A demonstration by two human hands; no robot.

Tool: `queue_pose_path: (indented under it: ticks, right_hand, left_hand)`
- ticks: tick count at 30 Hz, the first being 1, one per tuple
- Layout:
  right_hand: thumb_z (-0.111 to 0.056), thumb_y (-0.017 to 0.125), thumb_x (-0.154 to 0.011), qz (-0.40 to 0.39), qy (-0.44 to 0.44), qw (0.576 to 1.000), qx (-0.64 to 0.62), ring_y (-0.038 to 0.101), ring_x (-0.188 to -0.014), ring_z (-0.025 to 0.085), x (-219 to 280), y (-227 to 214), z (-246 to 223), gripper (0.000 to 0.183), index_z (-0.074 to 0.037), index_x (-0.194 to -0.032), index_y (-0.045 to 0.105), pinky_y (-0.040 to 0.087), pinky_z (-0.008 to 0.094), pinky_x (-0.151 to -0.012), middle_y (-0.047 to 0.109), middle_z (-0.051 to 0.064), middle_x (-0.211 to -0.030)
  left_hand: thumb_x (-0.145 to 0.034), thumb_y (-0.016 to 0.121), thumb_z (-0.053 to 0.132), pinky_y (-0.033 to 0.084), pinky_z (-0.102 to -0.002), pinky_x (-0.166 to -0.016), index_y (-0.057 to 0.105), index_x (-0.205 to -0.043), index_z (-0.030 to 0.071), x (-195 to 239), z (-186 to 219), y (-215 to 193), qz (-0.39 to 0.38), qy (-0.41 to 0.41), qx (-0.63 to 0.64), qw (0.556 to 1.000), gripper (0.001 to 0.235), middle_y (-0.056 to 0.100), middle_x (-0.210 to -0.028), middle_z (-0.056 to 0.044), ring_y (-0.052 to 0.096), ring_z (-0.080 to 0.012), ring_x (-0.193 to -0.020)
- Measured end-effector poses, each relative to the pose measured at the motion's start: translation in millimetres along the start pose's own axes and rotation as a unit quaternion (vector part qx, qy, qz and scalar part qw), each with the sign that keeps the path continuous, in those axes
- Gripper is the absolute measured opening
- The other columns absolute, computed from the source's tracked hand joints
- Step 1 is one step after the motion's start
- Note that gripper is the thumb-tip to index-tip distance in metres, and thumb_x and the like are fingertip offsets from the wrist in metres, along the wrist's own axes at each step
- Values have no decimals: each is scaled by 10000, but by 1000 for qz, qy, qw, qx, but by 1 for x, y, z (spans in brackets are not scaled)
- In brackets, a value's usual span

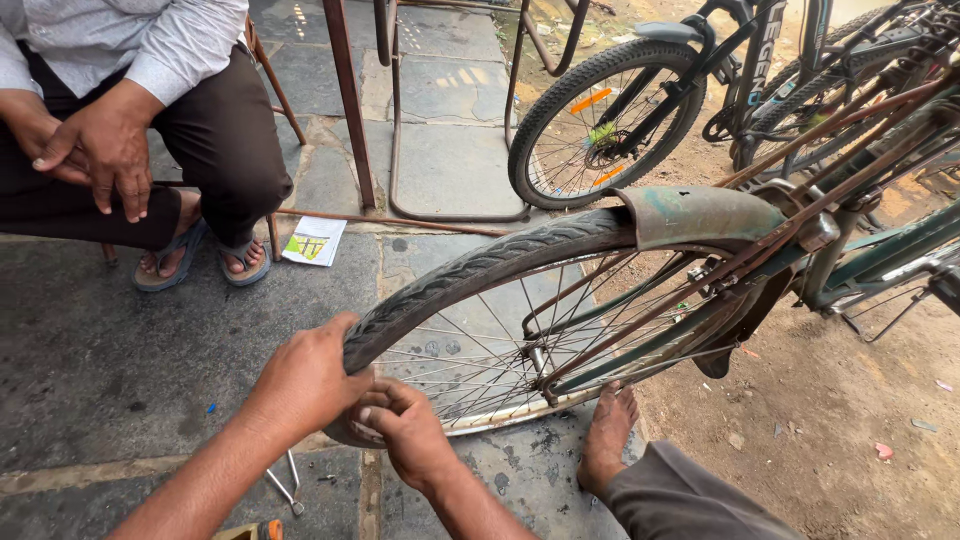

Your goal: The person uses a metal tire lever to pry the tire bead off the bicycle rim. They work around the circumference of the wheel, lifting the tire away from the rim to remove it.

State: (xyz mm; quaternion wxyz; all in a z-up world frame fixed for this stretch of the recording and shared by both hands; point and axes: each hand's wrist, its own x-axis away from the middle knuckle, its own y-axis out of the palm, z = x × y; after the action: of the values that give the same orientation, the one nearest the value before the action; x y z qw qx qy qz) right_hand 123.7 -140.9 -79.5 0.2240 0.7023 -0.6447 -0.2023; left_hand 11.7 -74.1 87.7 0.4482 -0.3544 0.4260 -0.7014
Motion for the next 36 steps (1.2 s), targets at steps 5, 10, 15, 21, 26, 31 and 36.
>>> queue_pose_path:
  ticks: [5,10,15,21,26,31,36]
  right_hand:
    - [64,590,-863,53,-16,998,9,636,-911,102,3,17,-10,332,-57,-1167,651,515,266,-835,690,20,-992]
    - [60,644,-975,98,-105,988,-57,621,-923,128,-1,21,-22,138,16,-1106,640,496,283,-807,673,56,-1016]
    - [27,644,-922,99,-70,987,-104,682,-963,153,4,24,-41,142,-9,-1059,636,556,304,-878,714,72,-1037]
    - [-39,638,-930,57,-133,968,204,711,-1004,155,10,32,-70,188,-10,-1115,618,579,310,-924,711,89,-1048]
    - [-123,647,-956,126,-211,872,423,773,-1063,235,16,45,-68,273,4,-1195,615,594,345,-945,746,152,-1105]
    - [-242,648,-1006,118,-217,860,446,717,-1150,305,16,47,-61,462,-21,-1405,571,535,420,-982,741,173,-1193]
    - [-278,612,-1053,60,-57,875,477,667,-1197,307,-1,38,-56,409,-41,-1385,582,506,401,-993,719,175,-1223]
  left_hand:
    - [-749,841,298,548,-444,-995,538,-1398,79,2,0,-13,-16,27,1,1000,749,741,-1074,-220,724,-361,-1064]
    - [-690,901,257,525,-464,-942,482,-1509,108,20,28,-18,78,90,107,987,932,650,-1262,-234,660,-360,-1114]
    - [-731,856,216,553,-458,-907,499,-1426,76,17,59,-26,74,101,78,989,793,706,-1133,-225,704,-359,-1021]
    - [-739,791,133,571,-465,-873,527,-1379,89,-9,48,-40,-24,125,19,992,693,728,-1023,-205,724,-361,-982]
    - [-715,775,133,575,-437,-852,620,-1275,108,-26,41,-47,-73,176,28,981,582,759,-983,-167,741,-336,-959]
    - [-701,793,161,583,-372,-795,705,-1129,97,-45,37,-56,-191,160,92,964,441,797,-894,-85,738,-224,-841]
    - [-633,862,175,577,-325,-791,717,-1137,97,-59,32,-60,-267,156,154,938,530,797,-893,-40,719,-166,-823]
